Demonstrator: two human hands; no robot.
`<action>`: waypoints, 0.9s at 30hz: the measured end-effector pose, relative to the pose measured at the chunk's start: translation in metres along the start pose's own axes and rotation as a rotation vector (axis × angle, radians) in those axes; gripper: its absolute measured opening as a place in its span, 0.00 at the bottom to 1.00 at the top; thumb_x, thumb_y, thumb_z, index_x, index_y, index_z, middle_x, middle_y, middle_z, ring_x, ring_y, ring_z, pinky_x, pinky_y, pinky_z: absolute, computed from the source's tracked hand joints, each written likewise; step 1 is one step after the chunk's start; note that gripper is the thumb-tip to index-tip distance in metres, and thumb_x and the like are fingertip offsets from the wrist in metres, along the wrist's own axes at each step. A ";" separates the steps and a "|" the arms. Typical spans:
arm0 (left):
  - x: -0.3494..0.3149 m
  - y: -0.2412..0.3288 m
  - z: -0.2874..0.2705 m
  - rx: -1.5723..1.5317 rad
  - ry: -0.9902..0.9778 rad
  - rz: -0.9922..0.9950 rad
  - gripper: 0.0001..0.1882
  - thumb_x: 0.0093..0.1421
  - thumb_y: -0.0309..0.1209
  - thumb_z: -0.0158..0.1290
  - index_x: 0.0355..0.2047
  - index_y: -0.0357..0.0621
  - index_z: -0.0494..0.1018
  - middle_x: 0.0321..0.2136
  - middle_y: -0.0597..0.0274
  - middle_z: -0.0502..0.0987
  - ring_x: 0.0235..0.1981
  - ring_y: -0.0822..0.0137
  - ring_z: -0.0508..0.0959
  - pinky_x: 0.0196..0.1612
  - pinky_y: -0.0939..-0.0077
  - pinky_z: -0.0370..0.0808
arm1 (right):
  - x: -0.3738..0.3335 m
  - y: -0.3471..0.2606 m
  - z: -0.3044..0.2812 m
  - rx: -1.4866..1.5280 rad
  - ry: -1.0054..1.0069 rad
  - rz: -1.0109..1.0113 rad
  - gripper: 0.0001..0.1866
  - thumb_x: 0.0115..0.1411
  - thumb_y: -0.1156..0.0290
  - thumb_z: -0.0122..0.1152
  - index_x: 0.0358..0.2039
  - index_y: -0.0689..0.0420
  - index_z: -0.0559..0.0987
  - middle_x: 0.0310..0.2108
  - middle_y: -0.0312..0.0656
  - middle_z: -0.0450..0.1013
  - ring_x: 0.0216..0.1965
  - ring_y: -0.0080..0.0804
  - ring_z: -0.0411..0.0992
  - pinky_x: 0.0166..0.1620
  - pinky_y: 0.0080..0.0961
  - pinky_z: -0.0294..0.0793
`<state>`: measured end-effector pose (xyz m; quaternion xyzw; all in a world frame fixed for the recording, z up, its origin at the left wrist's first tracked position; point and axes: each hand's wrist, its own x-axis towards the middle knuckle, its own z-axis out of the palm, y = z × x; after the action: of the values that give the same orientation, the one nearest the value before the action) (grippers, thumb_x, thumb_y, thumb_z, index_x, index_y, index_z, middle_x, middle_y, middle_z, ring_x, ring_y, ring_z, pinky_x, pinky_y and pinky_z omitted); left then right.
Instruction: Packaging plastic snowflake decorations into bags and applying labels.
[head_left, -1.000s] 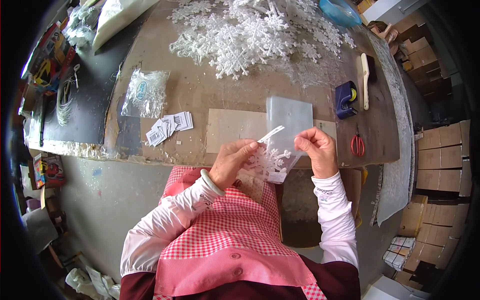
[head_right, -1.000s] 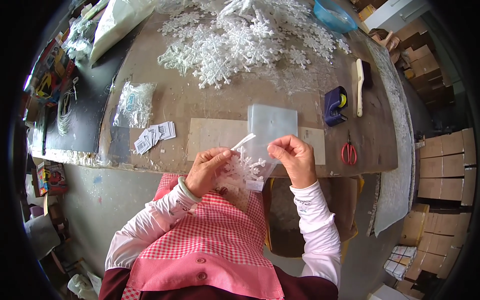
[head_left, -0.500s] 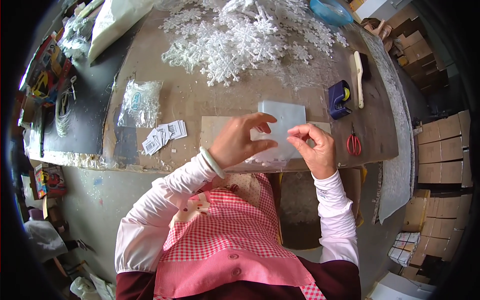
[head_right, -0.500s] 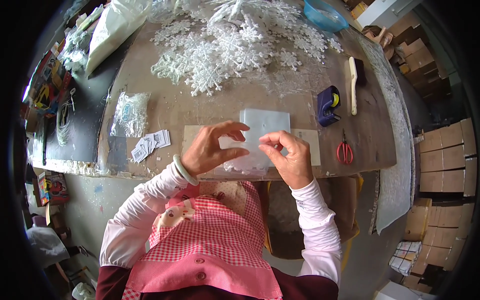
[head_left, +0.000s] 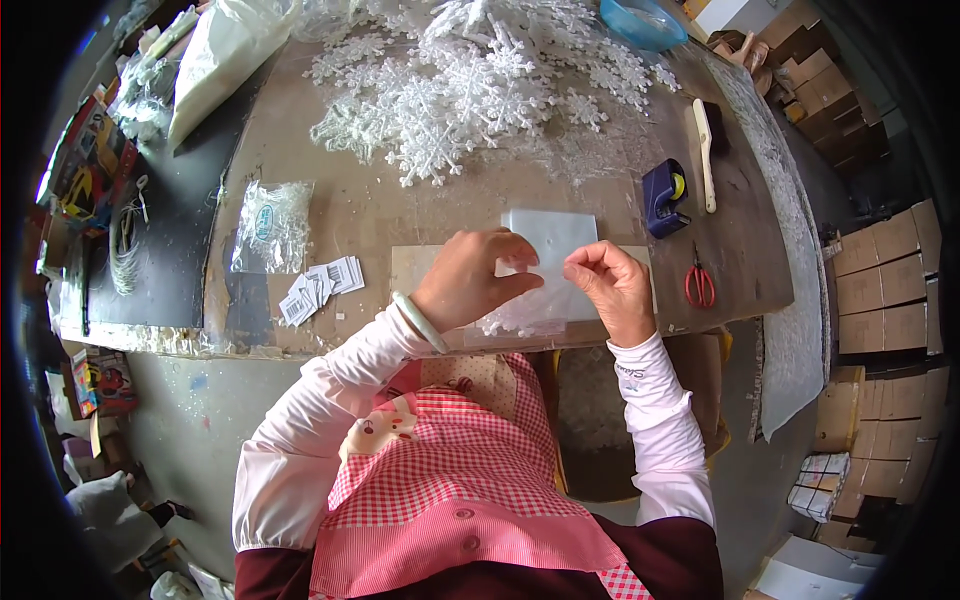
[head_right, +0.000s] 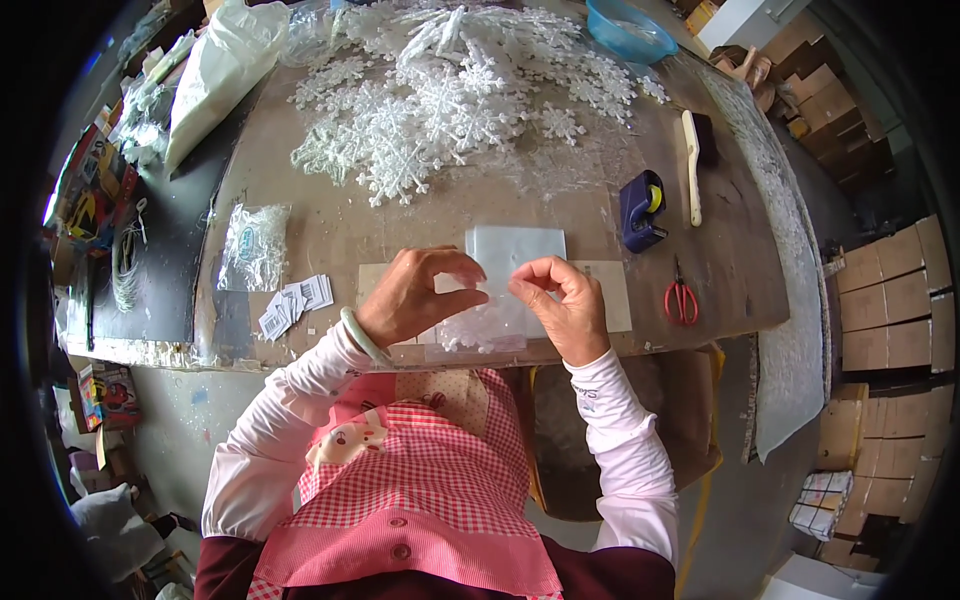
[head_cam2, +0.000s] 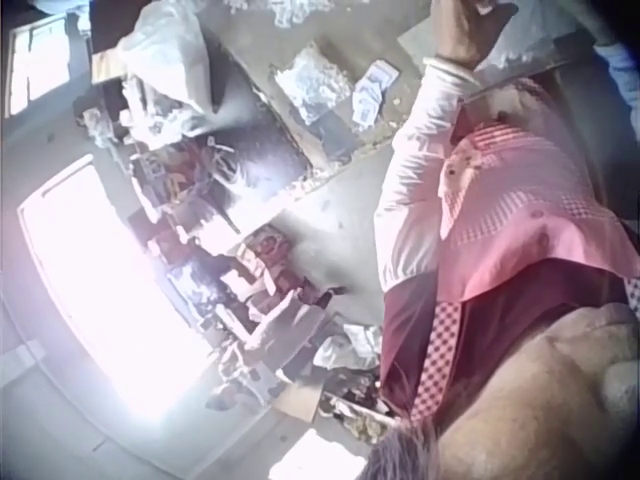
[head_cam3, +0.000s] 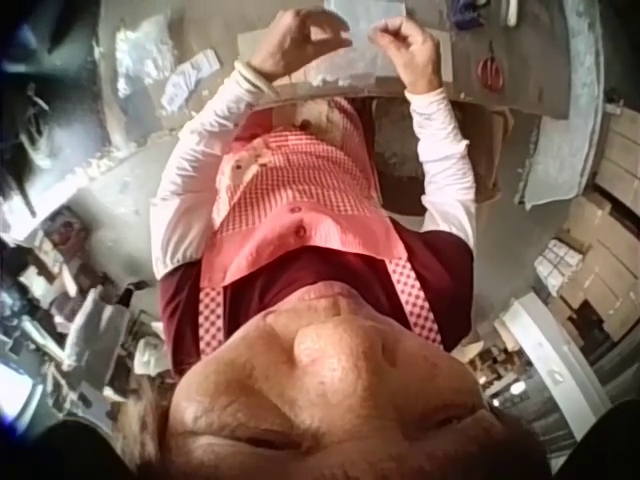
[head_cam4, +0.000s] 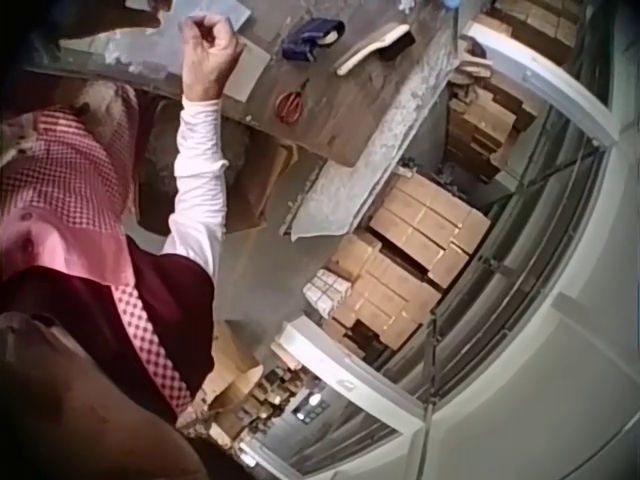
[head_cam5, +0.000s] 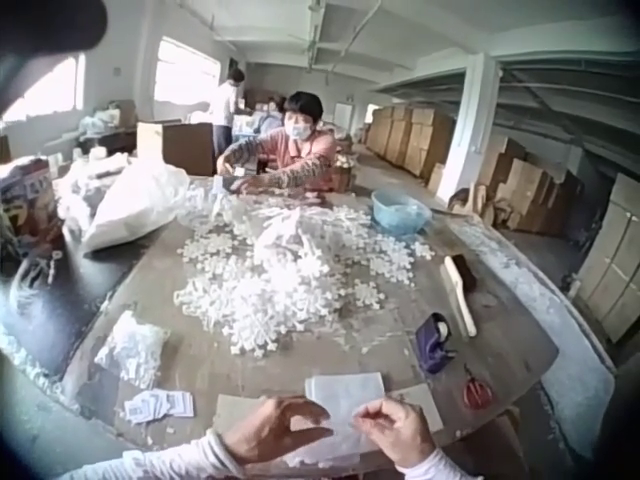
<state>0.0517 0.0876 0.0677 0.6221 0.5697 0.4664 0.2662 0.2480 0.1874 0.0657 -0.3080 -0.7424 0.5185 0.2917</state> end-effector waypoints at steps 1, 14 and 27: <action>0.003 0.000 0.001 0.002 0.001 0.000 0.07 0.55 0.26 0.59 0.33 0.36 0.79 0.30 0.55 0.80 0.33 0.64 0.81 0.34 0.72 0.75 | 0.000 -0.002 0.002 0.001 -0.001 -0.002 0.08 0.55 0.74 0.67 0.34 0.60 0.78 0.29 0.32 0.75 0.30 0.16 0.71 0.36 0.16 0.72; 0.022 0.003 0.002 -0.055 -0.116 -0.064 0.09 0.54 0.28 0.59 0.33 0.35 0.79 0.32 0.55 0.81 0.36 0.67 0.80 0.40 0.72 0.76 | 0.002 -0.001 0.005 0.025 -0.034 -0.048 0.20 0.52 0.78 0.67 0.45 0.60 0.72 0.29 0.35 0.77 0.32 0.19 0.74 0.40 0.19 0.72; 0.035 -0.041 -0.035 -0.454 -0.386 -0.296 0.33 0.54 0.43 0.64 0.54 0.36 0.69 0.48 0.55 0.74 0.48 0.67 0.74 0.51 0.73 0.72 | 0.000 0.004 -0.004 0.113 -0.070 0.059 0.20 0.54 0.82 0.64 0.48 0.60 0.72 0.31 0.35 0.75 0.33 0.17 0.72 0.39 0.14 0.71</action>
<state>-0.0008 0.1224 0.0570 0.5341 0.4747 0.4114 0.5659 0.2521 0.1906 0.0635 -0.2944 -0.7125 0.5783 0.2669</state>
